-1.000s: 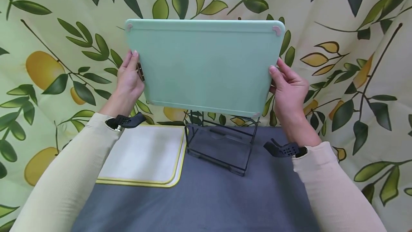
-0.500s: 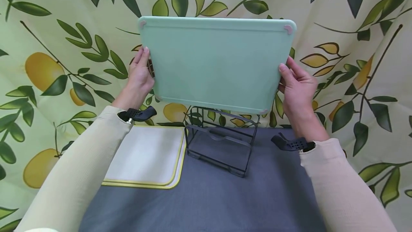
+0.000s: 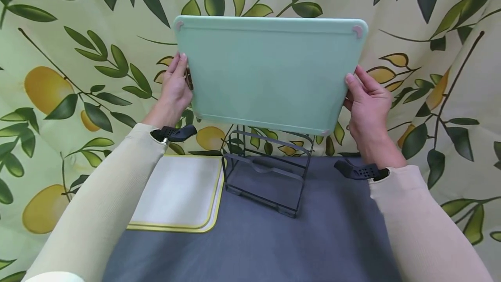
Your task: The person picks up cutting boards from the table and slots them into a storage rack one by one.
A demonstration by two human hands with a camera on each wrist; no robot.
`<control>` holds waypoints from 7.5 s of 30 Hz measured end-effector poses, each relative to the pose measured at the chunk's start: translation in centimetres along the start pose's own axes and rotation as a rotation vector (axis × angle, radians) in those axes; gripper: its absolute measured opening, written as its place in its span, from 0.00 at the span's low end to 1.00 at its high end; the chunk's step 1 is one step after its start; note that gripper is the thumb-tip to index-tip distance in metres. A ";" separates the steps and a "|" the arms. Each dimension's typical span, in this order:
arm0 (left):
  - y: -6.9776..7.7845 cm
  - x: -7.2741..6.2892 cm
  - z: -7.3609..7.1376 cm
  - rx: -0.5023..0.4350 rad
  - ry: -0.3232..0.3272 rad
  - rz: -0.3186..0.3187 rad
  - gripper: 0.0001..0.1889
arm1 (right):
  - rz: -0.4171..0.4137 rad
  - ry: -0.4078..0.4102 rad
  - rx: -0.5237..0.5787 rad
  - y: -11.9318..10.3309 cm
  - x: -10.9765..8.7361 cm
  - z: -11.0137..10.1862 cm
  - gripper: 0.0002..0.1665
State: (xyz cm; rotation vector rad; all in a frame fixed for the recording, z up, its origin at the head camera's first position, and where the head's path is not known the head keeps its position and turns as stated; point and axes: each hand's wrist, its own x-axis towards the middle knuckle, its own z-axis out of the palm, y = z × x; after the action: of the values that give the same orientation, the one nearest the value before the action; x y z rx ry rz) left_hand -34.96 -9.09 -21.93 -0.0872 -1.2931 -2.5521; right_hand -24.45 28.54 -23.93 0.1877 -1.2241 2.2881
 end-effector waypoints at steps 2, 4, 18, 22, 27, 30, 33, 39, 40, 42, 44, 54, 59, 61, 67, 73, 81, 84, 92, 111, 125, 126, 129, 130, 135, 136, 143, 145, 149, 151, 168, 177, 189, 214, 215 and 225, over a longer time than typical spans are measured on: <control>-0.3 0.0 0.3 -0.014 -0.002 -0.010 0.23 | -0.006 0.002 -0.007 -0.3 0.2 -0.1 0.26; -0.6 0.1 0.5 -0.027 -0.013 -0.019 0.22 | -0.020 -0.003 -0.003 -0.5 0.3 -0.2 0.25; -1.3 0.9 1.3 -0.030 -0.039 -0.013 0.23 | -0.049 -0.047 -0.011 -0.6 0.9 -0.8 0.27; -1.8 1.2 1.4 -0.037 -0.030 -0.008 0.23 | -0.059 -0.037 -0.029 -0.2 0.9 -1.2 0.27; -2.3 1.6 1.7 -0.028 -0.027 0.007 0.23 | -0.072 -0.034 -0.039 0.0 0.9 -1.6 0.28; -2.6 1.8 1.9 -0.031 -0.024 0.001 0.22 | -0.089 -0.037 -0.034 0.1 0.9 -1.9 0.28; -3.0 1.9 1.8 -0.038 -0.023 -0.015 0.22 | -0.097 -0.041 -0.035 0.1 0.9 -2.1 0.27; -3.7 2.0 1.4 -0.019 -0.014 -0.025 0.23 | -0.076 -0.040 -0.065 0.3 1.0 -2.5 0.27; -3.7 2.0 1.4 -0.020 -0.013 -0.021 0.23 | -0.075 -0.040 -0.069 0.3 1.0 -2.5 0.27; -3.7 2.1 1.4 -0.027 -0.011 -0.012 0.23 | -0.077 -0.042 -0.079 0.3 1.0 -2.6 0.28; -3.7 2.2 1.4 -0.031 -0.013 -0.007 0.23 | -0.078 -0.041 -0.089 0.4 1.0 -2.5 0.28; -4.2 2.3 1.2 0.020 -0.030 0.012 0.24 | -0.074 -0.033 -0.107 0.7 1.3 -2.5 0.27; -4.4 2.1 1.6 0.027 -0.038 0.010 0.24 | -0.066 -0.006 -0.112 0.8 1.4 -2.9 0.27; -4.6 2.1 1.6 0.037 -0.040 0.003 0.23 | -0.067 0.003 -0.123 0.9 1.4 -3.1 0.27; -5.2 2.0 1.2 0.048 -0.014 -0.024 0.23 | -0.051 0.023 -0.158 1.6 1.3 -3.7 0.27; -5.7 1.8 1.0 0.073 -0.010 -0.033 0.23 | -0.058 0.030 -0.165 2.3 1.2 -4.4 0.26; -5.7 1.4 0.7 0.073 0.003 -0.036 0.23 | -0.041 0.039 -0.183 2.5 1.2 -4.4 0.26; -5.9 1.3 0.6 0.084 -0.004 -0.040 0.23 | -0.017 0.041 -0.190 2.6 1.1 -4.5 0.27; -6.4 1.1 -0.5 0.116 -0.006 -0.023 0.23 | 0.037 0.012 -0.176 3.5 0.8 -4.8 0.27; -8.3 0.4 -1.6 0.148 0.000 -0.052 0.23 | 0.063 0.051 -0.226 4.6 0.5 -6.4 0.27; -10.1 -0.7 -2.9 0.152 0.018 -0.042 0.23 | 0.105 0.052 -0.235 5.4 0.2 -7.3 0.26; -10.2 -0.8 -3.0 0.155 0.021 -0.042 0.23 | 0.105 0.052 -0.244 5.4 0.2 -7.3 0.26; -10.4 -1.1 -3.3 0.164 0.027 -0.050 0.23 | 0.100 0.053 -0.269 5.6 0.2 -7.5 0.25; -10.5 -1.1 -3.3 0.169 0.027 -0.054 0.24 | 0.098 0.052 -0.283 5.7 0.2 -7.5 0.25; -10.6 -1.3 -3.6 0.183 0.036 -0.063 0.24 | 0.109 0.042 -0.295 6.1 -0.1 -7.7 0.26; -10.7 -1.4 -3.7 0.184 0.039 -0.065 0.24 | 0.118 0.041 -0.287 6.3 -0.1 -7.7 0.26; -11.1 -1.6 -4.3 0.209 0.032 -0.087 0.25 | 0.132 0.052 -0.319 6.8 -0.3 -8.2 0.28; -11.2 -1.7 -4.4 0.216 0.025 -0.091 0.25 | 0.134 0.054 -0.307 6.9 -0.3 -8.3 0.27; -11.5 -1.9 -4.7 0.225 0.033 -0.097 0.25 | 0.129 0.058 -0.292 7.3 -0.4 -8.5 0.26; -11.6 -1.9 -4.9 0.224 0.043 -0.096 0.24 | 0.126 0.062 -0.295 7.5 -0.4 -8.5 0.26; -12.9 -2.8 -5.9 0.231 0.060 -0.104 0.24 | 0.176 0.101 -0.339 8.5 -1.1 -9.4 0.28; -14.0 -3.2 -7.1 0.237 0.065 -0.119 0.24 | 0.177 0.132 -0.339 10.1 -2.1 -10.2 0.28; -14.8 -4.1 -8.0 0.273 0.057 -0.125 0.24 | 0.156 0.129 -0.279 11.0 -3.1 -11.4 0.25; -11.0 -5.0 -12.3 0.559 -0.029 0.007 0.23 | 0.153 0.272 -0.638 8.5 -4.5 -8.9 0.27; -10.4 -5.3 -12.7 0.600 -0.050 0.024 0.23 | 0.119 0.266 -0.687 8.2 -4.7 -8.4 0.26; -5.3 -8.3 -16.4 0.911 -0.137 0.023 0.22 | -0.049 0.072 -0.747 6.3 -8.8 -2.9 0.19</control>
State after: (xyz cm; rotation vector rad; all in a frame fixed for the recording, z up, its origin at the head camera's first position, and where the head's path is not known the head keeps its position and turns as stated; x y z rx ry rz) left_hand -27.29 -17.41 -37.34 -0.0852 -2.3331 -1.7277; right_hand -19.86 24.66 -33.40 -0.1360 -1.9018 1.6356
